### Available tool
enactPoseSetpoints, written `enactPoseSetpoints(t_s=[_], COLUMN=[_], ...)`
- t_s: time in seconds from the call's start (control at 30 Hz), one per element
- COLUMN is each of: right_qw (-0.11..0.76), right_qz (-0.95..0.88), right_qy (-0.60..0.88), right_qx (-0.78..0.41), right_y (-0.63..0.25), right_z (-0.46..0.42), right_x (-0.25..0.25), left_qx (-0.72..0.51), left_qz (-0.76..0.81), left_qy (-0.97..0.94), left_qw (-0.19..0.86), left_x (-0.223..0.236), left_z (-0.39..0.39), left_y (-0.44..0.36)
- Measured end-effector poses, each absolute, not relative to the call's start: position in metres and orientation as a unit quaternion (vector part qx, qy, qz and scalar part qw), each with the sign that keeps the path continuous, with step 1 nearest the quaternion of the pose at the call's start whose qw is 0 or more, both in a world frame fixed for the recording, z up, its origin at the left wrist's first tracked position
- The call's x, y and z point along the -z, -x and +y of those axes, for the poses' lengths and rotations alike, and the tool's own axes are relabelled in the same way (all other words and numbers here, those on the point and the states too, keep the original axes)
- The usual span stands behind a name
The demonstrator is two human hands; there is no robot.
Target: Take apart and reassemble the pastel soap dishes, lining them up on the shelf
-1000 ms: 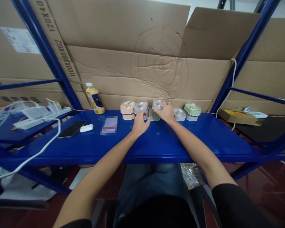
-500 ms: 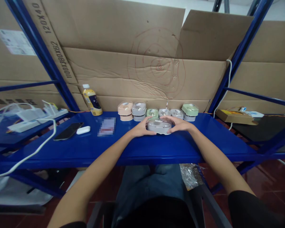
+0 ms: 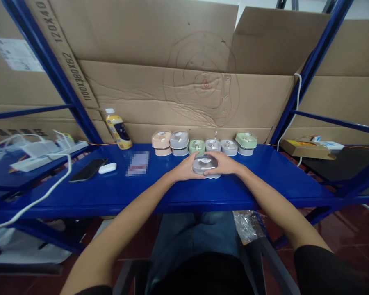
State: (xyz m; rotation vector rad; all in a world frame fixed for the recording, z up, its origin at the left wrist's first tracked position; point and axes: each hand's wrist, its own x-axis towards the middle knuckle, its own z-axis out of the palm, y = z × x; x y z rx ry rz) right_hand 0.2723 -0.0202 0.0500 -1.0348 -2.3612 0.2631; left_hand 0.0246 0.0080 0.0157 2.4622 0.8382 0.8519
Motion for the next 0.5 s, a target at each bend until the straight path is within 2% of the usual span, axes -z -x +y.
enactPoseSetpoints(t_s=[0.13, 0.3, 0.5], right_qw=[0.340, 0.455, 0.418], right_qz=[-0.836, -0.738, -0.755], right_qy=[0.414, 0.484, 0.497], right_qx=[-0.122, -0.117, -0.092], right_y=[-0.296, -0.321, -0.315], right_z=[-0.014, -0.001, -0.002], right_x=[-0.063, -0.070, -0.066], left_qx=[-0.311, -0.260, -0.277], left_qz=[0.304, 0.305, 0.297], left_qy=[-0.881, -0.908, -0.907], left_qw=[0.185, 0.123, 0.109], left_x=[-0.017, -0.019, -0.022], left_z=[0.008, 0.003, 0.007], left_y=[-0.022, -0.020, -0.019])
